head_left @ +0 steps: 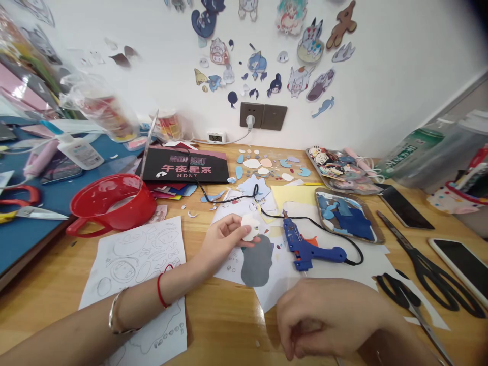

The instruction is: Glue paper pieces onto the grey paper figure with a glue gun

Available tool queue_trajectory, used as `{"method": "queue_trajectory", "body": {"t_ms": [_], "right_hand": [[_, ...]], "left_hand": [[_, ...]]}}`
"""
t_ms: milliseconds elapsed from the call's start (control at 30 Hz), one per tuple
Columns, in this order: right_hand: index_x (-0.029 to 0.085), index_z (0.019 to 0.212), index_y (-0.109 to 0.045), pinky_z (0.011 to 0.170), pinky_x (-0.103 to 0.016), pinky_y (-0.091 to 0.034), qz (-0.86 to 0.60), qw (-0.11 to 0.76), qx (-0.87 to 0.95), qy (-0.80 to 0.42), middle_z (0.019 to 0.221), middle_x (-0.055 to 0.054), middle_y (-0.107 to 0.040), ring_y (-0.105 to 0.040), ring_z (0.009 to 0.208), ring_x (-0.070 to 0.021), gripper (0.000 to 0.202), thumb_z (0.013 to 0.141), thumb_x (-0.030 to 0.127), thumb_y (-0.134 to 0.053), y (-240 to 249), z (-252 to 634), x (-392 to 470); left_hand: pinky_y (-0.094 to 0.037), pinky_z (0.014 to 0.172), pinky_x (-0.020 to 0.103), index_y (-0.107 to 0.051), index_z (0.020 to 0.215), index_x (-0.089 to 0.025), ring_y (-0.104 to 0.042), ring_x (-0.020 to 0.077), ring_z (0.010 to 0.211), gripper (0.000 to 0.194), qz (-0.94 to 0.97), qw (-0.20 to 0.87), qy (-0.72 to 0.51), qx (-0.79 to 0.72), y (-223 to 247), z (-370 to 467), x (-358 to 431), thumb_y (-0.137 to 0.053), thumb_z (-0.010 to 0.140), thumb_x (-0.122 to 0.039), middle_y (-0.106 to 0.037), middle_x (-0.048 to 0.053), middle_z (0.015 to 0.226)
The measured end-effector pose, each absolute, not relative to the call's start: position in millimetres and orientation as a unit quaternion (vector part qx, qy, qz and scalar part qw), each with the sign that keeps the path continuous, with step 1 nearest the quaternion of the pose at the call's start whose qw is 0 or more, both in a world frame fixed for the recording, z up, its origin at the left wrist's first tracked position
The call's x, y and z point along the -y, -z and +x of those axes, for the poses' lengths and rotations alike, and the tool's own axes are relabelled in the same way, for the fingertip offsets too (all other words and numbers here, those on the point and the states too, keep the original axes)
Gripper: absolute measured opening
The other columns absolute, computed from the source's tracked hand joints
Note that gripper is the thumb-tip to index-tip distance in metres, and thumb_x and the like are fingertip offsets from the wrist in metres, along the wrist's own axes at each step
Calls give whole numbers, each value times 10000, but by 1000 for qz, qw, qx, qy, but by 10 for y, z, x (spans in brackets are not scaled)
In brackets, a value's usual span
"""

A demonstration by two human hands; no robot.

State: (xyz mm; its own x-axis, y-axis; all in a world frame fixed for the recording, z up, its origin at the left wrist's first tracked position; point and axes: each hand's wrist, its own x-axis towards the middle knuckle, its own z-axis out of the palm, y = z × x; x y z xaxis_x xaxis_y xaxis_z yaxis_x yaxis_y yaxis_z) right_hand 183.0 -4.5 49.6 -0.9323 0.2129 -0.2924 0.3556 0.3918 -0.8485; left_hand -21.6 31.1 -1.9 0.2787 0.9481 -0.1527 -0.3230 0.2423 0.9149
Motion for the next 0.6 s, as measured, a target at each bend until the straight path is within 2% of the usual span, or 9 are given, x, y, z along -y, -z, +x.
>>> {"method": "queue_trajectory", "body": {"t_ms": [67, 133, 233, 300, 433, 600], "right_hand": [[158, 839, -692, 595, -165, -404, 214, 32, -823, 525, 704, 6, -640, -549, 622, -84, 132, 850, 213, -572, -529, 1814, 38], [187, 827, -679, 526, -178, -365, 327, -57, -816, 474, 606, 35, -584, -500, 540, -81, 204, 870, 343, -555, -519, 1779, 26], [201, 784, -623, 484, -199, -310, 501, -207, -773, 330, 532, 62, -491, -438, 492, -86, 246, 837, 436, -575, -428, 1700, 7], [197, 750, -596, 482, -210, -296, 547, -253, -753, 263, 507, 66, -459, -417, 473, -88, 275, 802, 466, -605, -348, 1644, 1], [192, 660, -551, 485, -222, -293, 553, -283, -747, 237, 496, 57, -451, -401, 470, -90, 250, 810, 389, -585, -244, 1552, 8], [189, 628, -520, 473, -212, -311, 543, -299, -714, 326, 531, 47, -490, -406, 489, -88, 189, 798, 269, -544, -229, 1518, -3]], "left_hand": [[-565, 630, 226, -523, 742, -163, -706, 174, 713, 237, 415, 696, -454, -371, 19, -214, -308, -702, 751, -318, -663, -20, 685], [-561, 619, 226, -532, 735, -163, -702, 168, 696, 235, 420, 698, -449, -367, 20, -211, -301, -712, 742, -313, -665, -23, 674], [-549, 610, 221, -540, 699, -161, -684, 139, 637, 242, 422, 691, -446, -381, 18, -206, -274, -735, 718, -302, -658, -33, 643], [-528, 585, 193, -556, 672, -158, -654, 102, 572, 230, 430, 682, -447, -388, 14, -201, -246, -745, 710, -285, -647, -45, 605], [-489, 566, 154, -616, 649, -156, -634, 79, 563, 177, 456, 675, -444, -373, 3, -186, -197, -756, 693, -255, -678, -29, 592], [-475, 572, 150, -642, 632, -159, -637, 80, 579, 156, 460, 668, -447, -377, -6, -186, -191, -769, 670, -241, -702, -11, 618]]}}
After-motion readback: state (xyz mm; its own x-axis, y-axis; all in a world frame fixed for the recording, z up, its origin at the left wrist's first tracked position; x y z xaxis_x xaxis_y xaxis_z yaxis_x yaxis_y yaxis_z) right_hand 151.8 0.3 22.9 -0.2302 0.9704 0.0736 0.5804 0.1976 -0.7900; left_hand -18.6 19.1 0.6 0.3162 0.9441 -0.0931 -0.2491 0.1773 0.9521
